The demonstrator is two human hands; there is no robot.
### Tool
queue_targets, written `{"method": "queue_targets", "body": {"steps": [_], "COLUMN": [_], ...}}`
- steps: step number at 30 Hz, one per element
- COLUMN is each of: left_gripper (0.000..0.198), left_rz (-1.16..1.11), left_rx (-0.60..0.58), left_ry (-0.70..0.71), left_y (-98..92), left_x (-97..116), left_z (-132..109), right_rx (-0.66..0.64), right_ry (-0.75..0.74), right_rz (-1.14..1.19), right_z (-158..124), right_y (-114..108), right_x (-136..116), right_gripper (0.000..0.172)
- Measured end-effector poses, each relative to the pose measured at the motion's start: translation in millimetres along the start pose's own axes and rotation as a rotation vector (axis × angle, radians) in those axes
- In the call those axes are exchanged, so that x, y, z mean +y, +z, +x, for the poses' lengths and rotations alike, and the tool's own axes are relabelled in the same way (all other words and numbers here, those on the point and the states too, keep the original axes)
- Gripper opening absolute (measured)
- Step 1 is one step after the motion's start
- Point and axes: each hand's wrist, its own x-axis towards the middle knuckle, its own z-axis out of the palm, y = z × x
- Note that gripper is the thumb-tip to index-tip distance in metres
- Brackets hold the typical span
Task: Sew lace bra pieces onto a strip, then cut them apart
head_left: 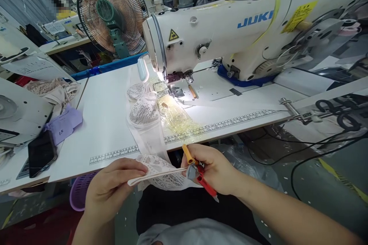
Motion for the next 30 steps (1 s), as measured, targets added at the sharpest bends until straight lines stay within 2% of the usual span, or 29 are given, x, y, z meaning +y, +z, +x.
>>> {"method": "queue_targets", "body": {"steps": [4,11,15,23,26,28,30], "left_gripper": [0.029,0.023,0.023,0.027,0.024,0.020,0.015], "left_rz": [-0.058,-0.215,-0.250,-0.199,-0.157,-0.142,-0.161], "left_rx": [0.080,0.137,0.147,0.081,0.044,0.029,0.012], "left_ry": [-0.052,-0.200,-0.198,-0.087,-0.068,-0.069,-0.112], "left_y": [1.7,6.8,6.3,-1.5,-1.4,-0.7,0.1], "left_x": [-5.1,-22.2,-24.1,-13.1,-8.4,-3.1,4.2], "left_z": [-0.5,-1.5,0.8,3.0,5.1,7.4,8.7], "right_rx": [-0.003,0.003,-0.026,-0.019,-0.028,-0.051,-0.106], "right_ry": [0.049,0.136,0.115,0.147,0.156,0.207,0.319], "right_rz": [-0.036,0.042,0.049,-0.066,-0.098,-0.075,0.019], "right_z": [0.4,3.1,4.2,-1.3,-4.1,-5.3,-6.9], "right_y": [-1.2,0.1,-2.6,-7.4,-7.6,-8.5,-9.4], "right_x": [0.8,-1.5,-4.0,-7.2,-8.2,-8.2,-6.8], "right_gripper": [0.010,0.036,0.028,0.011,0.011,0.014,0.015]}}
